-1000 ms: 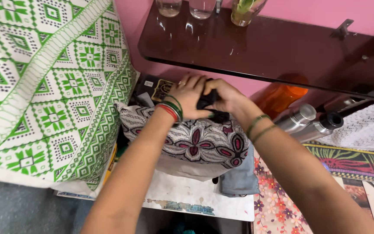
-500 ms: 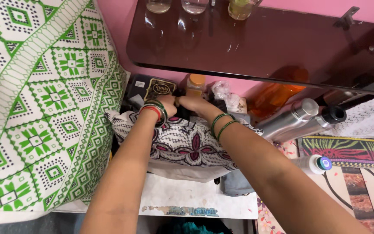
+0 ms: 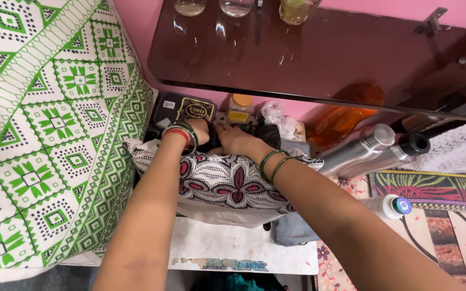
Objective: The person organizes various items on a desk and in a shelving unit, including handling cords, moving a chair, and rearranging containers, bottles, and toy cars across different shelves.
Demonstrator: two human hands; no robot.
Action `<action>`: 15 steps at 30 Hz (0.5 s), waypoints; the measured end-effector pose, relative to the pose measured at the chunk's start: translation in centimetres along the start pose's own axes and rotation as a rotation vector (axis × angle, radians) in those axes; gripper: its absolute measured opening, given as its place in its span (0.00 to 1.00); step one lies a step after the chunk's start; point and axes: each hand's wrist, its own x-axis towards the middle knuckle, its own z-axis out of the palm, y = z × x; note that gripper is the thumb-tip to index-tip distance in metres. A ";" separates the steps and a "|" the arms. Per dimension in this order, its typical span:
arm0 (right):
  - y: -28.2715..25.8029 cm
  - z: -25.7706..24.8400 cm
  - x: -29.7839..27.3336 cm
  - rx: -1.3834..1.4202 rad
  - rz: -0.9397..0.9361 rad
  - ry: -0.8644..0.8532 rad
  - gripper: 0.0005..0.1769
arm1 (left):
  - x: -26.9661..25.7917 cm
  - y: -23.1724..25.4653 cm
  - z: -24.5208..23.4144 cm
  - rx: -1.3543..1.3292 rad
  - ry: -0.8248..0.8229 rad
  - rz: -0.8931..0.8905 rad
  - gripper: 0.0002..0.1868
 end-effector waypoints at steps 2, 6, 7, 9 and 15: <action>0.1 0.3 0.1 -0.076 -0.052 0.012 0.61 | -0.4 -0.4 -0.1 -0.005 -0.023 -0.012 0.19; 0.6 -1.2 0.0 0.017 -0.207 -0.143 0.44 | -2.1 0.0 -1.9 0.049 0.099 0.085 0.21; 0.6 -1.2 -0.2 0.070 -0.371 -0.107 0.37 | -2.6 0.3 -2.0 0.034 0.142 0.075 0.21; -0.4 -1.2 0.2 0.035 -0.237 -0.135 0.33 | -2.4 1.3 -1.5 0.173 0.087 0.096 0.22; -0.3 -2.1 -1.4 0.246 -0.169 -0.052 0.25 | -0.5 0.1 1.6 0.267 -0.028 0.084 0.24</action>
